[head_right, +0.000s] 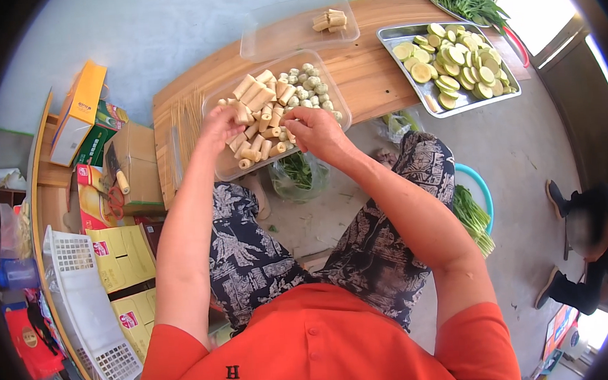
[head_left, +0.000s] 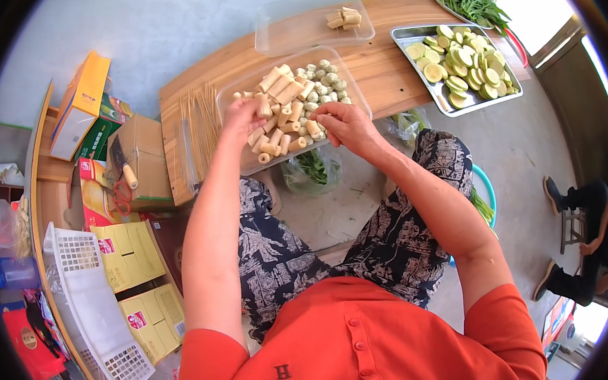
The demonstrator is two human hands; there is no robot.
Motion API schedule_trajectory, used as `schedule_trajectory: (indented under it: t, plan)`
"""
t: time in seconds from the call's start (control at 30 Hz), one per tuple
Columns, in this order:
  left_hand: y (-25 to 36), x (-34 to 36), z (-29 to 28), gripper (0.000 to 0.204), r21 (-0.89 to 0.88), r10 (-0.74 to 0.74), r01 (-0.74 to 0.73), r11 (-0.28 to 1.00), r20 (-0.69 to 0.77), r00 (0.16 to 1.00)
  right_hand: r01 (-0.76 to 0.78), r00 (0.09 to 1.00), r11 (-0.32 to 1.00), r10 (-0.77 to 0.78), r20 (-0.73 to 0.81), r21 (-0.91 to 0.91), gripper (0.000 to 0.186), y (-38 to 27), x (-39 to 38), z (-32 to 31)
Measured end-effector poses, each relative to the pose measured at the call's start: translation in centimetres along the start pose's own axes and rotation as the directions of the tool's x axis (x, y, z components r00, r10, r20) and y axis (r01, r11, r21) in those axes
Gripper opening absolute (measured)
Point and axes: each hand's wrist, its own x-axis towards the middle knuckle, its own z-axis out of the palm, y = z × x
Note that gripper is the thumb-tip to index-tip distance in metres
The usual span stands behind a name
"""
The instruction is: The person threads small pieces of tofu and other food items onto thin wooden skewers by hand, picking up pieces from a large plastic container and sliding them onto the skewers one at a time.
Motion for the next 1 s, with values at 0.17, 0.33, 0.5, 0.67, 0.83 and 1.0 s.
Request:
schedule_trajectory:
  t: [0.17,0.33,0.5,0.67,0.83,1.0]
  plan:
    - [4.3,-0.5,-3.0,0.023,-0.311,0.059,-0.025,0.950,0.098,0.993,0.009,0.999,0.999,-0.007,0.041,-0.036,0.022,-0.6,-0.3,0.3]
    - [2.4,-0.6,-4.4,0.026,-0.497,-0.079,0.066,0.865,-0.006,0.997,0.001,0.995,0.999,0.003,0.103,-0.042,0.020,-1.1,-0.6,1.1]
    - [2.7,-1.1,-3.7,0.027,-0.566,-0.065,0.029,0.824,-0.045,0.997,0.013,0.992,0.998,-0.004,0.129,-0.064,0.020,-0.8,-0.6,1.6]
    - [3.2,-1.3,-3.7,0.025,-0.581,-0.049,0.030,0.813,-0.017,0.999,0.014,0.989,0.999,-0.009,0.148,-0.033,0.020,-0.5,-0.3,2.1]
    - [3.2,-1.6,-3.3,0.029,-0.568,-0.020,0.013,0.823,-0.007,1.000,0.034,0.993,0.998,-0.028,0.116,-0.048,0.019,-0.8,-0.3,2.3]
    - [3.4,-1.6,-3.4,0.030,-0.567,-0.022,0.020,0.824,0.002,1.000,0.021,0.990,0.999,-0.016,0.139,-0.041,0.020,-0.7,-0.4,2.2]
